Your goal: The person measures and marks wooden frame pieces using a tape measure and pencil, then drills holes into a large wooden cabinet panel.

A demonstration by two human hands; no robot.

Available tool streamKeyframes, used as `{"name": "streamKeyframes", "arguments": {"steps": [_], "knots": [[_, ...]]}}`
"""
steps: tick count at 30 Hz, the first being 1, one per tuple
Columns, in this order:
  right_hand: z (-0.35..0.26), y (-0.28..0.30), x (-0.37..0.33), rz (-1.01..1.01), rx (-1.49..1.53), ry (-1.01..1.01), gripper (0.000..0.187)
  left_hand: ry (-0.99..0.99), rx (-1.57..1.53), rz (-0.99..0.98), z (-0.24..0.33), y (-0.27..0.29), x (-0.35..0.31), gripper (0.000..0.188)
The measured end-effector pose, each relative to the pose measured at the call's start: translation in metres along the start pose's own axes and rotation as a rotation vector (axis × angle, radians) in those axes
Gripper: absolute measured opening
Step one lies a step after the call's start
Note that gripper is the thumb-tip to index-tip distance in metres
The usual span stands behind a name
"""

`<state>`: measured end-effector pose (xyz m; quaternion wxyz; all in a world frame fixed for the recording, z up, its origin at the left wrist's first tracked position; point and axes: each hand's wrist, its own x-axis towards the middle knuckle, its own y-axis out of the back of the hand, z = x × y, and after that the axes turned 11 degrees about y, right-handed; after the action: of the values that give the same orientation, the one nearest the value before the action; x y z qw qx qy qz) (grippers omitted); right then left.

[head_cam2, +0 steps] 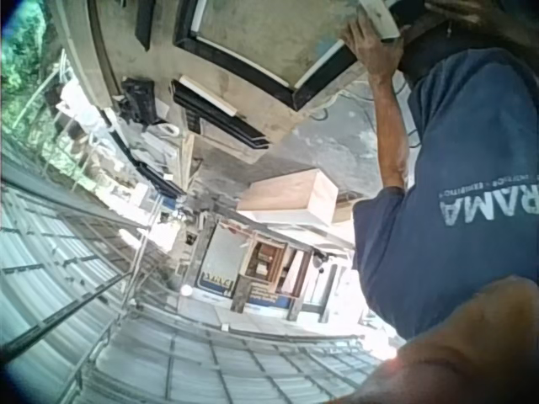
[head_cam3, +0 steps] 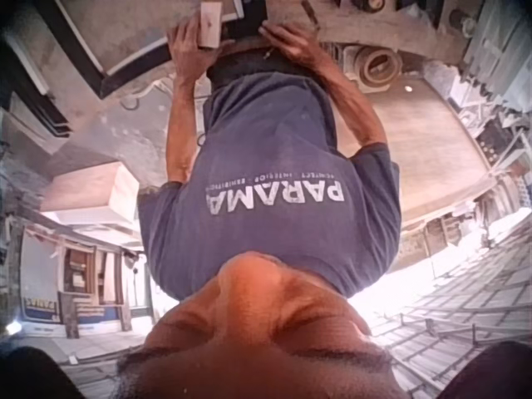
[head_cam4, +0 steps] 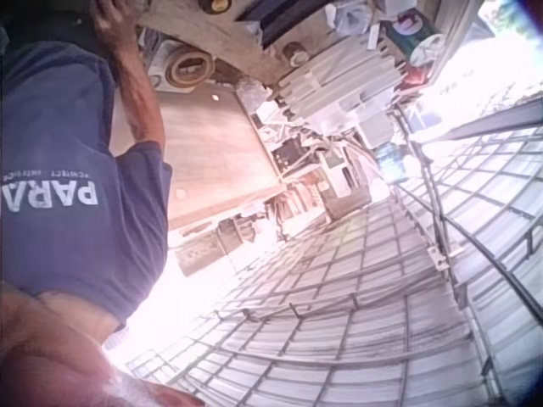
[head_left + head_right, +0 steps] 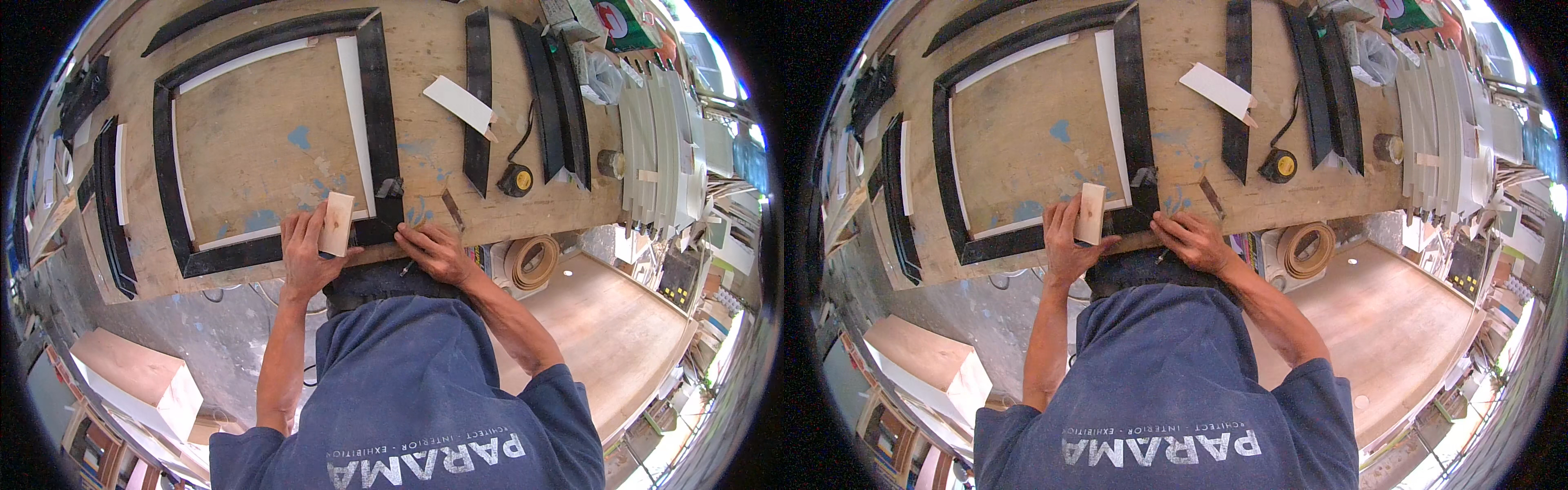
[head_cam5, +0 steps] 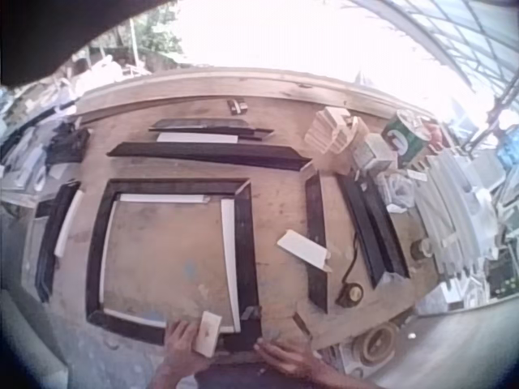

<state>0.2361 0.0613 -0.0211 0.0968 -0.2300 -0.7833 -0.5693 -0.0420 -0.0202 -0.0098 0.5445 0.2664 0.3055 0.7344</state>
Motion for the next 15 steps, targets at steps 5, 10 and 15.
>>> {"name": "streamKeyframes", "arguments": {"steps": [5, 10, 15], "knots": [[-0.0023, -0.0019, -0.0011, 0.015, 0.002, -0.024, 0.047, -0.013, -0.01, -0.004, 0.0024, 0.002, 0.0021, 0.09], [-0.0037, -0.0028, -0.0021, 0.023, 0.007, -0.047, 0.049, -0.006, -0.052, 0.008, 0.0011, -0.0001, 0.0008, 0.088], [-0.0044, -0.0043, -0.0037, 0.028, 0.014, -0.065, 0.051, -0.028, -0.046, 0.0, 0.0006, 0.0007, 0.003, 0.087]]}}
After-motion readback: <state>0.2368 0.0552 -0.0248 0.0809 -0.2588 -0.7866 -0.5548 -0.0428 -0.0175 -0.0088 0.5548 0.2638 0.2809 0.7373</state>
